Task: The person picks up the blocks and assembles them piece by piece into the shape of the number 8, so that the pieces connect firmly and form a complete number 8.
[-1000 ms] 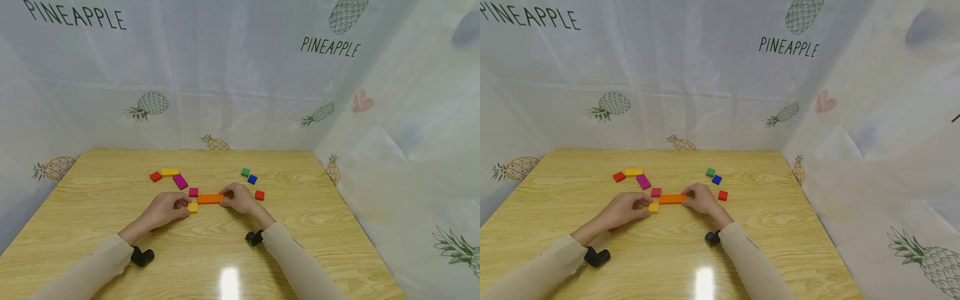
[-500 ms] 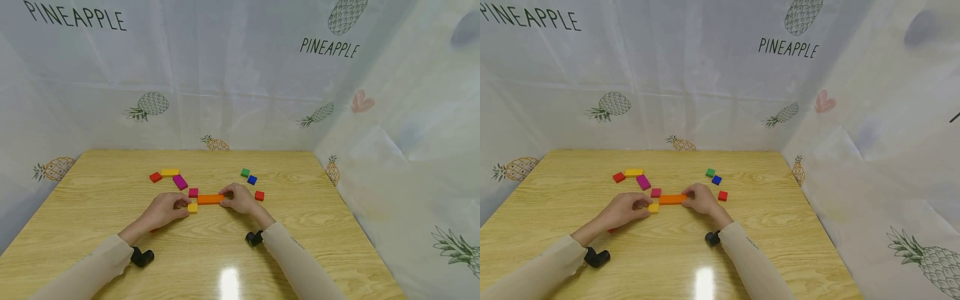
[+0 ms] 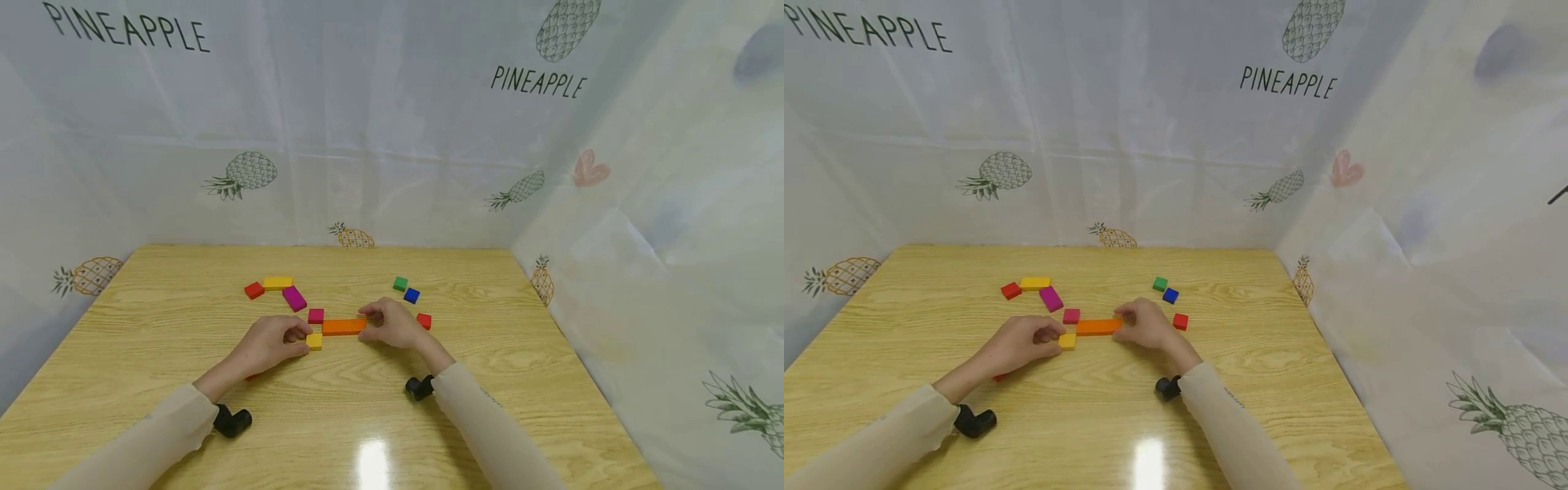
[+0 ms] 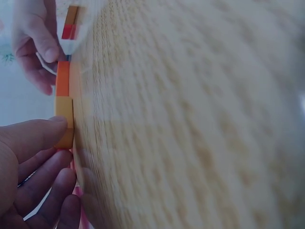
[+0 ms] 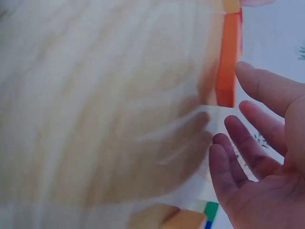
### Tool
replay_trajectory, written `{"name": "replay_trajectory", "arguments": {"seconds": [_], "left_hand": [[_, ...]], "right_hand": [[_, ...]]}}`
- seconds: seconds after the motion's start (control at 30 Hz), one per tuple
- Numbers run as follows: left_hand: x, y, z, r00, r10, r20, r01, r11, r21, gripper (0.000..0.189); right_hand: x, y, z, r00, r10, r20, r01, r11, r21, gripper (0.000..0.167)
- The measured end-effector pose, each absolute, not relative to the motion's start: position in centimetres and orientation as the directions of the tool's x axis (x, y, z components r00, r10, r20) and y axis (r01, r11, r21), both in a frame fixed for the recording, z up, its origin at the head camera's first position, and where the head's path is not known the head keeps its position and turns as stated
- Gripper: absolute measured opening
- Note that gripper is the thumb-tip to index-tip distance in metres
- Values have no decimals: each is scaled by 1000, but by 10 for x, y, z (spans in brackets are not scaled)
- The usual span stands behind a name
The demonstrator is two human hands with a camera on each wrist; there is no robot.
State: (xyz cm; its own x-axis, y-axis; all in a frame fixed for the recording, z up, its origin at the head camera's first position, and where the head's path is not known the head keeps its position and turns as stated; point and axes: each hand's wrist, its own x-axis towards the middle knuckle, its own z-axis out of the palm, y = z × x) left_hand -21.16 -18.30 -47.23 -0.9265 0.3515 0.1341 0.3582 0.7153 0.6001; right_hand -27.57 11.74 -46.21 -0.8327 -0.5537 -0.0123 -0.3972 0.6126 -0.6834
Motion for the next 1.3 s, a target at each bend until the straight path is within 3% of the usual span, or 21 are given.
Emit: {"name": "replay_trajectory", "arguments": {"seconds": [0.27,0.63,0.8,1.3], "left_hand": [[-212,-183,-474,-928,351,128,353,711,608,23],[-212,-184,-473,-927,355,121,351,706,615,23],[-212,-184,-474,-927,355,120,351,709,612,23],[-213,-184,-476,-929,351,121,348,710,613,23]], "right_hand": [[-284,142,-442,-835,-548,47,-423,585,-692,44],[-314,198,-427,-889,-445,110,-423,702,-573,45],[-329,215,-435,-909,-408,86,-387,750,-536,48],[-339,221,-459,-933,-359,-31,-270,754,-599,49]]}}
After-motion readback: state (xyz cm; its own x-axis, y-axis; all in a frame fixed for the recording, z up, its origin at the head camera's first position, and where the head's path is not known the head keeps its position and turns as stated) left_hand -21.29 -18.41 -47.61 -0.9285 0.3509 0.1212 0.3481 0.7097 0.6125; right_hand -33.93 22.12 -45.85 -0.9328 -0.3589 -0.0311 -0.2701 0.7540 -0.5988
